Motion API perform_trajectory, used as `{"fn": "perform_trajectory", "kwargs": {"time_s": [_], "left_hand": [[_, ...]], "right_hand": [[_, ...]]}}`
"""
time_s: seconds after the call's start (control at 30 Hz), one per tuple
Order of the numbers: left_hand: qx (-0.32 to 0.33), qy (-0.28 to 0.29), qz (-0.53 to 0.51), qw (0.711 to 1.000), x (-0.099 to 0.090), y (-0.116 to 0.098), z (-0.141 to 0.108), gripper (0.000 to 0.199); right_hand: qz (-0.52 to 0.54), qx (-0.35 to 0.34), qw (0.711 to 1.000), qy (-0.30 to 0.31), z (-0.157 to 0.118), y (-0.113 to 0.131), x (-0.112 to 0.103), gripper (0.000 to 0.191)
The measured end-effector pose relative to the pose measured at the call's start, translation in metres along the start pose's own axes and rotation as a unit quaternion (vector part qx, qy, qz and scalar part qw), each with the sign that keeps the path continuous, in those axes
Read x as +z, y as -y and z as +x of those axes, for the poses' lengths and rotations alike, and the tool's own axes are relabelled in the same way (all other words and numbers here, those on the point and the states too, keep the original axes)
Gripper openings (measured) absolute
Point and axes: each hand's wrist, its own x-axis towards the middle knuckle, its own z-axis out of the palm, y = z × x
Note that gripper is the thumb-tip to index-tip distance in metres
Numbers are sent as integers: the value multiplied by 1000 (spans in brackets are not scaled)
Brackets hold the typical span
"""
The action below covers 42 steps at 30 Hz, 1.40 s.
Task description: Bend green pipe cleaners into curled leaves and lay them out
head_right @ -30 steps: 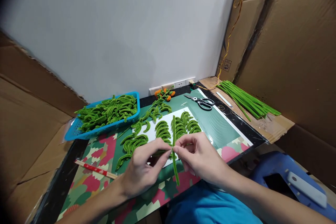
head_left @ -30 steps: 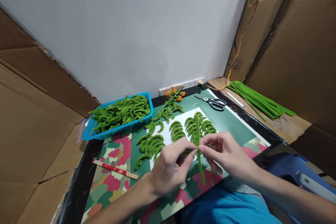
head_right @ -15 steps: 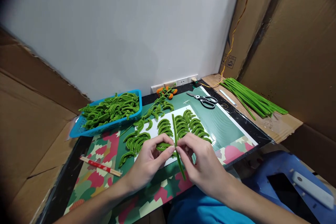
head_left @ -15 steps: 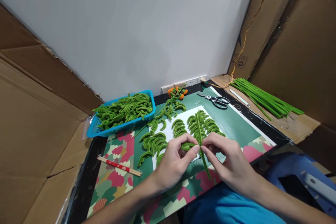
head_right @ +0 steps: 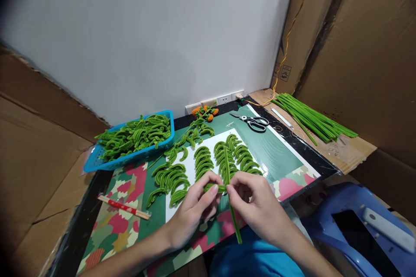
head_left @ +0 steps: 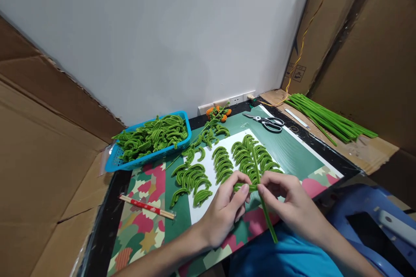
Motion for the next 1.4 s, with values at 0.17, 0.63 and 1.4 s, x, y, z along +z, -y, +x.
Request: {"fn": "perform_trajectory", "kwargs": {"time_s": [0.17,0.63,1.4], "left_hand": [[17,7,93,996,-1,-3,-1,56],[51,21,154,987,15,39,-8,60],[13,65,79,995,5,35,-5,54]], "right_hand": [[87,7,993,-84,-14,-15,9,40],[113,-4,981,-157,-29,-31,15,45],[56,-61,991,-107,-29,-47,4,21]]}}
